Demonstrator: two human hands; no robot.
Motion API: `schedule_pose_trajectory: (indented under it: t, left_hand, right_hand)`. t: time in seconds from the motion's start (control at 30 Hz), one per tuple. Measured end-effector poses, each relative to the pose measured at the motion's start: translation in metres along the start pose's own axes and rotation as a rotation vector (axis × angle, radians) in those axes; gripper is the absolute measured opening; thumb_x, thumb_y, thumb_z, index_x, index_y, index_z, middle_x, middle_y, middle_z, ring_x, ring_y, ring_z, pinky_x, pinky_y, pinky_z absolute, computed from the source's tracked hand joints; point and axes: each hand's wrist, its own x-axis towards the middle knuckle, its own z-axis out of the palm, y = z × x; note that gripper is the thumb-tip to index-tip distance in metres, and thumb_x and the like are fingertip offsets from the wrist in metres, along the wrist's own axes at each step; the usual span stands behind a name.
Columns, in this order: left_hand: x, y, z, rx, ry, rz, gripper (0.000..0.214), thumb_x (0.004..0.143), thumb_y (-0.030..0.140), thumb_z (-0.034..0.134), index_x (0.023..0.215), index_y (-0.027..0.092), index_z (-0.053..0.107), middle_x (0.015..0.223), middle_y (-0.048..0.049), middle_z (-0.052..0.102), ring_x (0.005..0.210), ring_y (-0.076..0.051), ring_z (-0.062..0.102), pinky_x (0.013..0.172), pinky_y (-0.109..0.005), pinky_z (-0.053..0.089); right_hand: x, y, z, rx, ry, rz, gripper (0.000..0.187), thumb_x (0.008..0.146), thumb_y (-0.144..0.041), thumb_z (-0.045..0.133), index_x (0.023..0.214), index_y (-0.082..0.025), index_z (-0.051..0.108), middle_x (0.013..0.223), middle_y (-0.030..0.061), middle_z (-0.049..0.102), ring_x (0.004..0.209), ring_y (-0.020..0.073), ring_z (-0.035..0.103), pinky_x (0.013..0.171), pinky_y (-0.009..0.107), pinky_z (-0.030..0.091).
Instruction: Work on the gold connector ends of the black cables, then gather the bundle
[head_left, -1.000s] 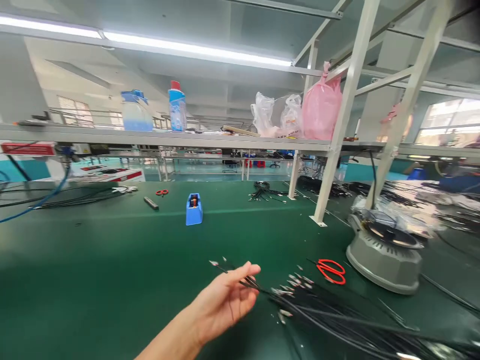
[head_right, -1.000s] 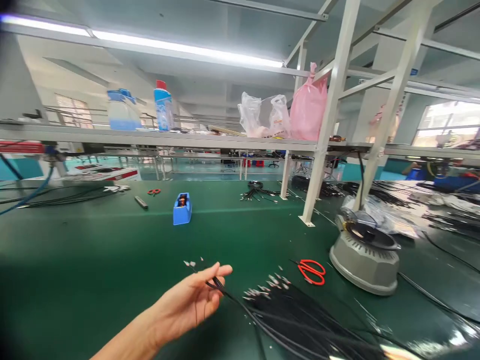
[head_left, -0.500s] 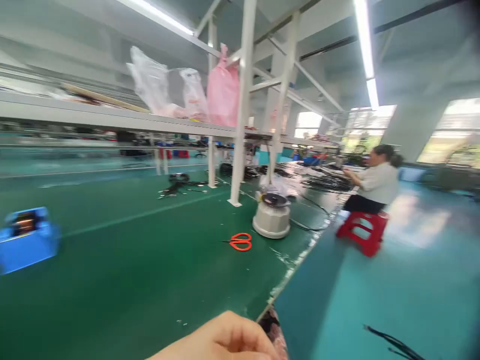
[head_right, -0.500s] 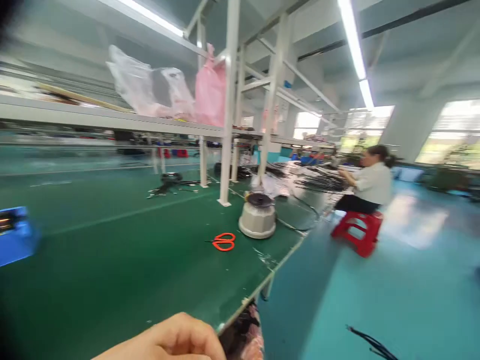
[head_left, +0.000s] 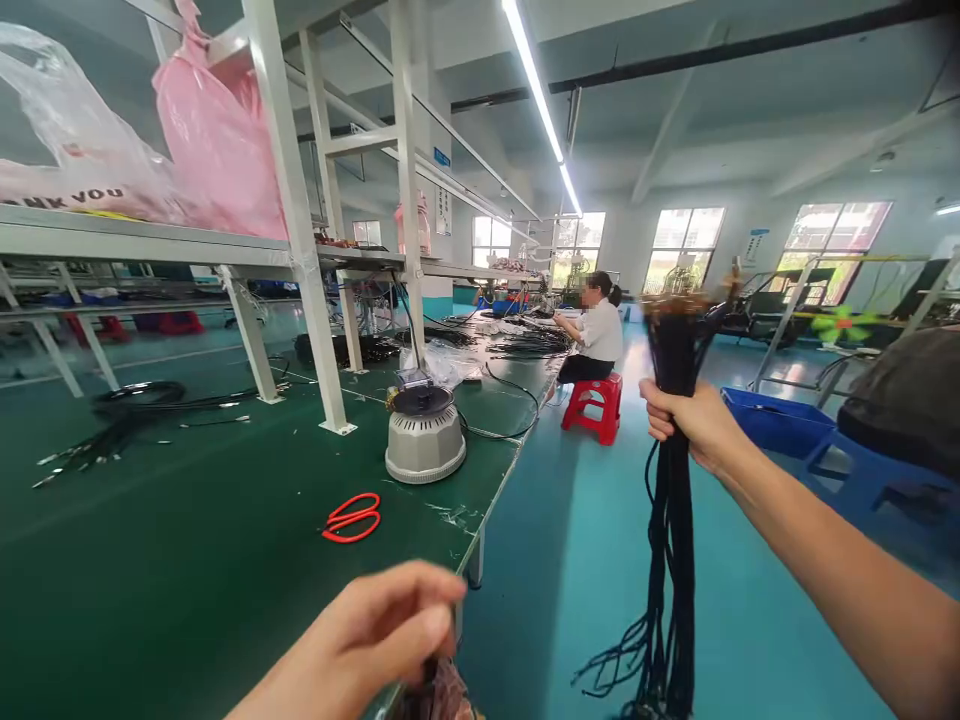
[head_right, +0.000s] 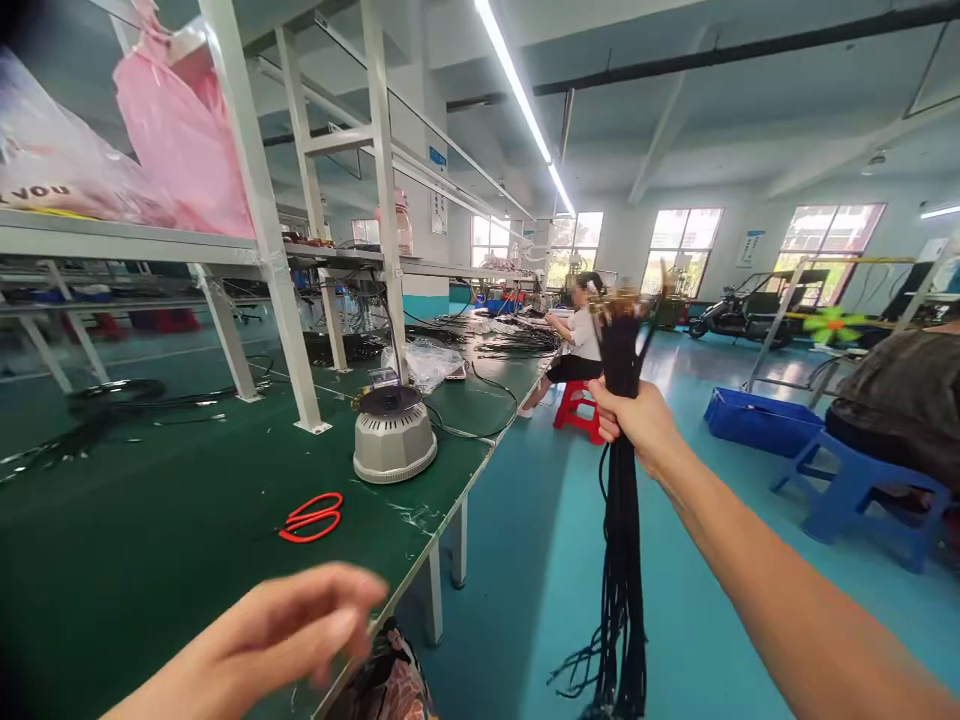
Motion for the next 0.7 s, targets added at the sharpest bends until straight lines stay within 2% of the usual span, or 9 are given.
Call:
schedule_pose_trajectory:
  t: [0.07,0.17,0.27,0.3,0.37,0.43,0.53,0.63,0.7]
  left_hand:
    - [0.029,0.028,0.019,0.116,0.034,0.129,0.047,0.081,0.05,0.072,0.121,0.026,0.063,0.121,-0.008,0.066,0.112,-0.027,0.057,0.093,-0.036,0.044]
    - [0.074,0.053,0.063,0.162,-0.069,0.286,0.098,0.061,0.033,0.09,0.145,0.026,0.04,0.155,-0.0095,0.035,0.135,-0.033,0.038,0.105,-0.042,0.037]
    - [0.109,0.057,0.102,-0.097,-0.074,0.513,0.068,0.051,0.013,0.089,0.115,0.019,0.065,0.111,-0.0063,0.069,0.103,-0.027,0.061,0.086,-0.033,0.049]
    - [0.115,0.057,0.109,-0.141,-0.024,0.503,0.031,0.063,0.017,0.082,0.091,0.017,0.068,0.082,-0.0018,0.069,0.075,-0.02,0.063,0.068,-0.029,0.051]
    - [0.12,0.059,0.111,-0.21,0.081,0.492,0.013,0.073,0.022,0.074,0.072,0.017,0.062,0.056,0.0055,0.052,0.047,-0.009,0.045,0.045,-0.021,0.038]
    - [0.116,0.067,0.102,-0.265,0.172,0.504,0.016,0.077,0.024,0.072,0.07,0.017,0.058,0.05,0.0087,0.042,0.04,-0.006,0.033,0.038,-0.018,0.026]
    - [0.099,0.092,0.08,-0.373,0.255,0.582,0.017,0.081,0.021,0.068,0.072,0.019,0.054,0.047,0.0111,0.033,0.039,-0.005,0.027,0.038,-0.018,0.022]
    - [0.082,0.124,0.062,-0.486,0.267,0.686,0.025,0.086,0.014,0.061,0.067,0.02,0.047,0.048,0.0119,0.022,0.04,-0.006,0.018,0.038,-0.017,0.02]
    - [0.072,0.145,0.052,-0.627,0.222,0.761,0.031,0.091,0.013,0.057,0.062,0.019,0.046,0.05,0.0113,0.018,0.039,-0.005,0.015,0.037,-0.018,0.018]
  right_hand:
    - [-0.01,-0.016,0.016,0.096,-0.058,0.049,0.037,0.085,-0.032,0.071,0.061,-0.019,0.046,0.044,-0.0143,0.033,0.034,0.0028,0.03,0.034,0.017,0.03]
    - [-0.031,-0.047,0.057,0.249,-0.172,0.044,0.038,0.077,-0.036,0.079,0.063,-0.02,0.047,0.045,-0.0127,0.035,0.038,0.0038,0.031,0.037,0.018,0.033]
    - [-0.044,-0.074,0.094,0.368,-0.198,-0.01,0.035,0.075,-0.037,0.081,0.069,-0.021,0.05,0.047,-0.0122,0.036,0.04,0.0049,0.033,0.04,0.018,0.035]
    - [-0.045,-0.079,0.1,0.399,-0.202,-0.031,0.032,0.075,-0.038,0.081,0.072,-0.021,0.054,0.048,-0.0117,0.038,0.042,0.0054,0.036,0.042,0.018,0.037]
    - [-0.042,-0.079,0.099,0.446,-0.265,-0.104,0.03,0.074,-0.043,0.081,0.085,-0.022,0.063,0.062,-0.0061,0.056,0.059,0.0096,0.055,0.057,0.02,0.048]
    - [-0.041,-0.063,0.087,0.452,-0.374,-0.228,0.05,0.072,-0.052,0.08,0.113,-0.026,0.064,0.107,0.0019,0.067,0.106,0.0177,0.061,0.09,0.028,0.049]
    - [-0.059,-0.01,0.074,0.267,-0.447,-0.269,0.09,0.071,-0.06,0.076,0.148,-0.039,0.033,0.152,-0.0012,0.041,0.142,0.0197,0.032,0.117,0.036,0.023]
    - [-0.103,0.05,0.087,0.043,-0.742,-0.059,0.103,0.052,-0.053,0.09,0.142,-0.028,0.046,0.143,0.0056,0.053,0.131,0.0275,0.047,0.112,0.039,0.033]
    - [-0.132,0.078,0.101,-0.046,-0.811,0.043,0.068,0.057,-0.053,0.088,0.113,-0.019,0.07,0.11,0.006,0.073,0.101,0.0263,0.066,0.091,0.035,0.052]
